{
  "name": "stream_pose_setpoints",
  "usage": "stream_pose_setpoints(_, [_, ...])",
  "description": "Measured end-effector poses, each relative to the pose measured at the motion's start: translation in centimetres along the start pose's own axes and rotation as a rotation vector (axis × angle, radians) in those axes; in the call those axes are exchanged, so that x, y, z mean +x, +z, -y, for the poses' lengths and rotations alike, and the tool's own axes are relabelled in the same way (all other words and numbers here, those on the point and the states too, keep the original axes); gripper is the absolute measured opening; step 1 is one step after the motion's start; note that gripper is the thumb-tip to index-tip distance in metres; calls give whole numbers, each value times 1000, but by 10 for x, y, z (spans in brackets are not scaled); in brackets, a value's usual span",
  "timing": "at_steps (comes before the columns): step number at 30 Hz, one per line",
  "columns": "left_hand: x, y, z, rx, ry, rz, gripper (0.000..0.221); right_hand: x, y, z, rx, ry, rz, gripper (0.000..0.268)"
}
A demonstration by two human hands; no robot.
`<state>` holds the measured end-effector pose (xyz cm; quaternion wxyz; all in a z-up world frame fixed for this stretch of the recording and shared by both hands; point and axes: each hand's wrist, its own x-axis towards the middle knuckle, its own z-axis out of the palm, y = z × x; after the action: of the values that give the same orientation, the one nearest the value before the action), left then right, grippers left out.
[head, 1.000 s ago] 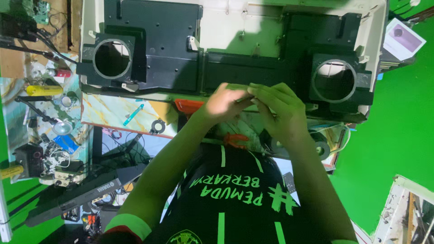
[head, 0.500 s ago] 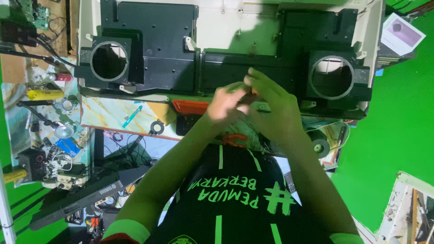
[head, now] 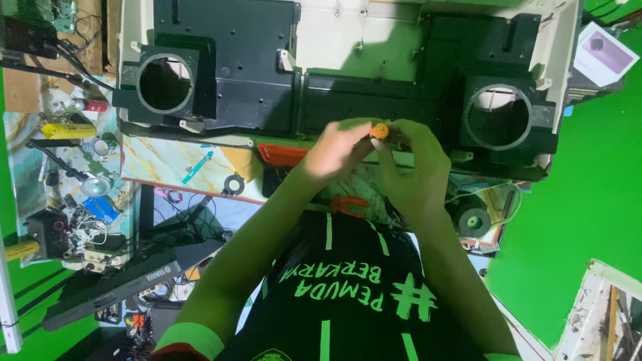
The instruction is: The person is using a screwdriver to remove screws from a large plastic electronic housing on a workbench. They handle a small orange container, use pliers to manipulate wires inside the housing, and move various small electronic components by hand.
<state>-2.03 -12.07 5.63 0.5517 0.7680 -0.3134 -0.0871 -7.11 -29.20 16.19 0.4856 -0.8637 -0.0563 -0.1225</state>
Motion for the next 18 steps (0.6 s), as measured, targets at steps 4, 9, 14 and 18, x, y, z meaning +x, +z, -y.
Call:
stream_pose_setpoints(4, [-8, -4, 4, 215, -32, 41, 23, -1, -12, -4, -111, -133, 64, 32])
stream_pose_setpoints(9, [-6, -2, 4, 88, -405, 262, 27, 8, -17, 4, -215, -42, 212, 30])
stream_pose_setpoints(14, [0, 1, 1, 190, -191, 220, 38, 24, -24, 10, -24, -247, 249, 45])
stream_pose_setpoints(18, [-5, 4, 3, 188, -405, 222, 39, 14, -17, 15, -152, 14, 133, 28])
